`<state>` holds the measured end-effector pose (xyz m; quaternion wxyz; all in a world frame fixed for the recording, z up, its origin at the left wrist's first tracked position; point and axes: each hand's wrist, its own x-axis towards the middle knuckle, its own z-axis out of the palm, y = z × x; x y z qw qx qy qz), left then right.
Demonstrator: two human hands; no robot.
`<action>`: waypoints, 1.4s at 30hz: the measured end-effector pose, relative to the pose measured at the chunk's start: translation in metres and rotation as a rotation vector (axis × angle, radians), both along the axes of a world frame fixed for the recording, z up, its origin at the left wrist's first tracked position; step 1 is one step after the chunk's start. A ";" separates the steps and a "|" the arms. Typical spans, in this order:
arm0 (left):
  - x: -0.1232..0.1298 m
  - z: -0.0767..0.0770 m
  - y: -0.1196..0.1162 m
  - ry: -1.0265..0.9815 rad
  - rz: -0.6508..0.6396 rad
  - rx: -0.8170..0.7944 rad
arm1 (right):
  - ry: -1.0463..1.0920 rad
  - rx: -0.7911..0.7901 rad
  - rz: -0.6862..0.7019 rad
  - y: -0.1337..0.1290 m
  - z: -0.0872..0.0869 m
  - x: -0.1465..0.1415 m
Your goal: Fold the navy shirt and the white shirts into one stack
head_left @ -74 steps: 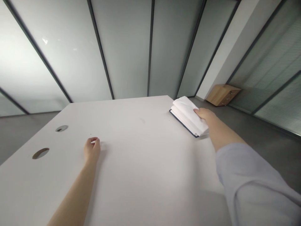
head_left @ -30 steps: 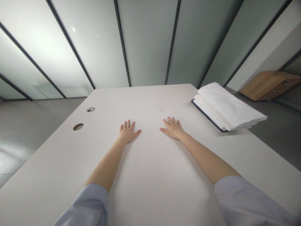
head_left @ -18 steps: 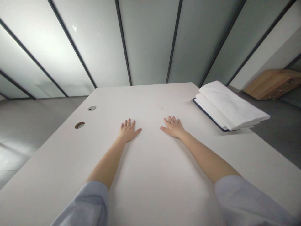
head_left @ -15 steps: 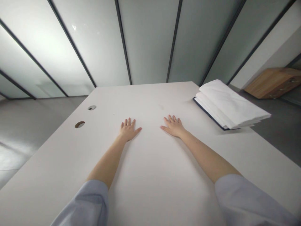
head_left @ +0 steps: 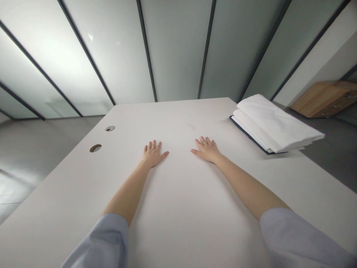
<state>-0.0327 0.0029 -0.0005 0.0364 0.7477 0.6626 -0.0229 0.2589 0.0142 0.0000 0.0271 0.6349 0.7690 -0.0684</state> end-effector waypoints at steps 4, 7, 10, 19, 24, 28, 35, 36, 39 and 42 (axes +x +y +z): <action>0.001 0.002 -0.001 0.001 -0.002 -0.007 | 0.002 0.003 0.005 0.001 -0.001 0.001; 0.001 0.003 -0.002 0.005 -0.005 -0.007 | 0.002 0.004 0.004 0.002 -0.002 0.001; 0.001 0.004 -0.002 0.024 0.002 -0.012 | 0.005 0.002 0.003 0.002 -0.003 0.001; 0.002 0.004 -0.004 0.049 -0.001 -0.005 | -0.004 0.010 0.002 0.000 -0.001 0.001; 0.002 0.003 -0.003 0.044 0.004 -0.004 | -0.004 0.010 -0.001 -0.001 -0.002 0.001; 0.002 0.003 -0.003 0.039 0.005 -0.010 | 0.002 0.014 0.001 0.000 -0.003 0.002; 0.002 0.004 -0.004 0.036 0.005 -0.013 | 0.008 0.028 0.006 0.000 -0.005 0.003; 0.001 0.004 -0.004 0.033 0.005 -0.013 | 0.009 0.030 0.004 0.000 -0.005 0.003; 0.001 0.004 -0.004 0.031 0.008 -0.014 | 0.006 0.028 0.001 -0.001 -0.004 0.001; 0.001 0.003 -0.004 0.034 0.010 -0.012 | -0.003 0.025 -0.001 -0.002 -0.003 0.000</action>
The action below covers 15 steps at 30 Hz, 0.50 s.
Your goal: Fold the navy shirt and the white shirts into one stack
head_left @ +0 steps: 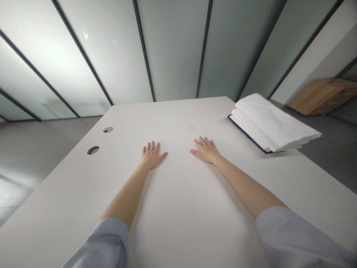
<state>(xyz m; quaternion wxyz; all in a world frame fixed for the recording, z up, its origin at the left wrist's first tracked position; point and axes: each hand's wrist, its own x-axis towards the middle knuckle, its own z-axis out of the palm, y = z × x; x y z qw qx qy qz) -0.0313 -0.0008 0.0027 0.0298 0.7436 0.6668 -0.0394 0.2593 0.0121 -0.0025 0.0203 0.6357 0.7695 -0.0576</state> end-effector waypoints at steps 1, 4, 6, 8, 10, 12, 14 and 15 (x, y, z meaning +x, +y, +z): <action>0.000 0.000 0.000 0.000 0.000 0.001 | -0.002 -0.001 -0.001 0.000 0.000 0.000; 0.000 -0.001 0.000 -0.004 -0.004 0.003 | -0.001 -0.004 -0.004 0.000 0.001 0.000; 0.000 -0.001 0.000 -0.004 -0.007 0.002 | -0.001 -0.006 -0.003 0.000 0.001 0.000; 0.000 -0.001 0.001 -0.003 -0.008 0.001 | -0.003 -0.009 0.002 0.000 0.001 0.000; 0.000 -0.001 0.001 0.000 -0.006 0.001 | -0.005 -0.013 0.005 0.000 0.002 0.001; 0.000 -0.001 0.001 -0.001 -0.004 0.001 | -0.006 -0.016 0.004 0.000 0.003 0.000; 0.000 -0.001 0.001 -0.005 -0.005 -0.002 | -0.009 -0.018 0.000 -0.001 0.004 0.000; 0.000 -0.001 0.001 -0.008 -0.005 -0.004 | -0.009 -0.018 0.000 -0.001 0.004 0.000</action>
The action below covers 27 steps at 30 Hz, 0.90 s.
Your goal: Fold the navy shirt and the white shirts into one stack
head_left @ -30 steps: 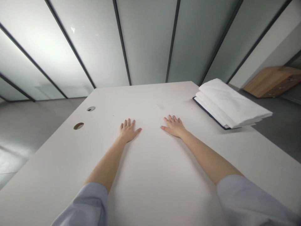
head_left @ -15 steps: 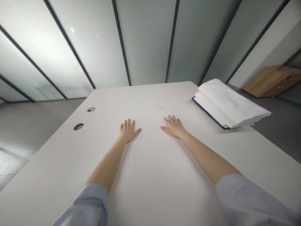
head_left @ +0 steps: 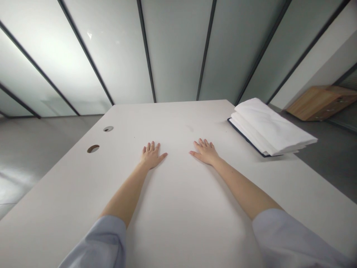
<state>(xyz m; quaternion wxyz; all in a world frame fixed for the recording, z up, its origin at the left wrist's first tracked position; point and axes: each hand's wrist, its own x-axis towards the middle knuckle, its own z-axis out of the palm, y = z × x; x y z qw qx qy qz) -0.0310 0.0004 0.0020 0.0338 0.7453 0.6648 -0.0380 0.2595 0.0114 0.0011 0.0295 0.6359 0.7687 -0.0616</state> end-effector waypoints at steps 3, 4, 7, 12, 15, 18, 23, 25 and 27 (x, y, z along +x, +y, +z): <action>0.000 0.000 0.000 -0.009 -0.002 -0.003 | 0.002 0.005 0.004 0.000 0.000 0.000; -0.001 0.000 0.000 -0.012 -0.003 -0.002 | 0.003 0.007 0.006 0.000 -0.001 0.000; -0.001 0.000 0.001 -0.016 -0.001 0.002 | 0.006 0.007 0.011 0.001 -0.002 0.001; -0.001 0.000 0.001 -0.014 -0.001 0.003 | 0.013 0.020 0.013 0.002 -0.004 0.002; -0.001 0.000 0.001 -0.013 -0.001 0.000 | 0.014 0.022 0.015 0.002 -0.004 0.002; -0.001 0.000 0.001 -0.013 -0.004 0.000 | 0.015 0.019 0.012 0.002 -0.003 0.002; 0.000 0.003 -0.001 -0.012 0.000 -0.003 | 0.019 0.016 0.018 0.002 -0.002 0.002; 0.000 0.003 -0.001 -0.010 0.002 -0.005 | 0.020 0.017 0.020 0.002 -0.002 0.001; 0.000 0.003 -0.001 -0.010 0.002 0.000 | 0.021 0.015 0.012 0.002 -0.002 0.001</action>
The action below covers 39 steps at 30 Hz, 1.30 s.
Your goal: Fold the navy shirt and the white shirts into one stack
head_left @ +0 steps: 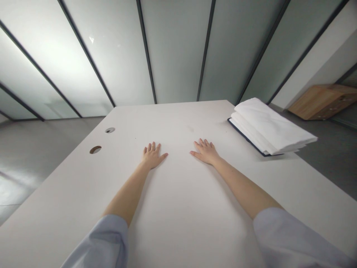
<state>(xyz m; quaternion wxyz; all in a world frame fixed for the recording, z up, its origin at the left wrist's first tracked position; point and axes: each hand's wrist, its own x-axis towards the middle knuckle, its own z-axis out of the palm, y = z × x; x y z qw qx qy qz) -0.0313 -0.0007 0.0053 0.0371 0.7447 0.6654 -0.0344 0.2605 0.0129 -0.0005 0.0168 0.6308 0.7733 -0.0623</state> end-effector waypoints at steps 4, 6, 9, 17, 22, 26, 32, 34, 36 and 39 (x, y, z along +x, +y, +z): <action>-0.001 -0.001 0.001 0.001 0.001 0.008 | 0.000 0.001 -0.003 0.000 -0.001 0.000; -0.001 -0.002 0.001 0.000 0.003 0.020 | -0.001 0.002 -0.002 0.001 -0.001 0.000; -0.002 -0.003 0.002 -0.009 0.002 0.037 | -0.005 0.002 -0.006 0.002 -0.002 0.000; -0.003 -0.003 0.002 0.007 0.004 0.028 | 0.009 0.011 0.001 0.000 0.002 -0.002; -0.004 -0.006 0.003 0.021 0.000 0.040 | 0.014 0.012 0.002 0.001 0.000 -0.002; -0.005 -0.004 0.004 0.012 0.008 0.029 | 0.013 0.001 0.000 0.003 -0.001 -0.002; -0.004 -0.002 0.000 -0.005 0.008 0.043 | 0.012 0.009 0.002 0.000 0.002 -0.003; -0.004 -0.004 0.000 -0.013 0.010 0.062 | 0.014 0.016 0.005 -0.001 0.004 -0.004; -0.004 -0.004 0.001 -0.042 0.014 0.089 | 0.016 0.018 0.008 -0.001 0.004 -0.003; -0.007 0.012 0.000 -0.194 0.060 0.219 | 0.017 0.017 0.014 0.000 0.004 -0.003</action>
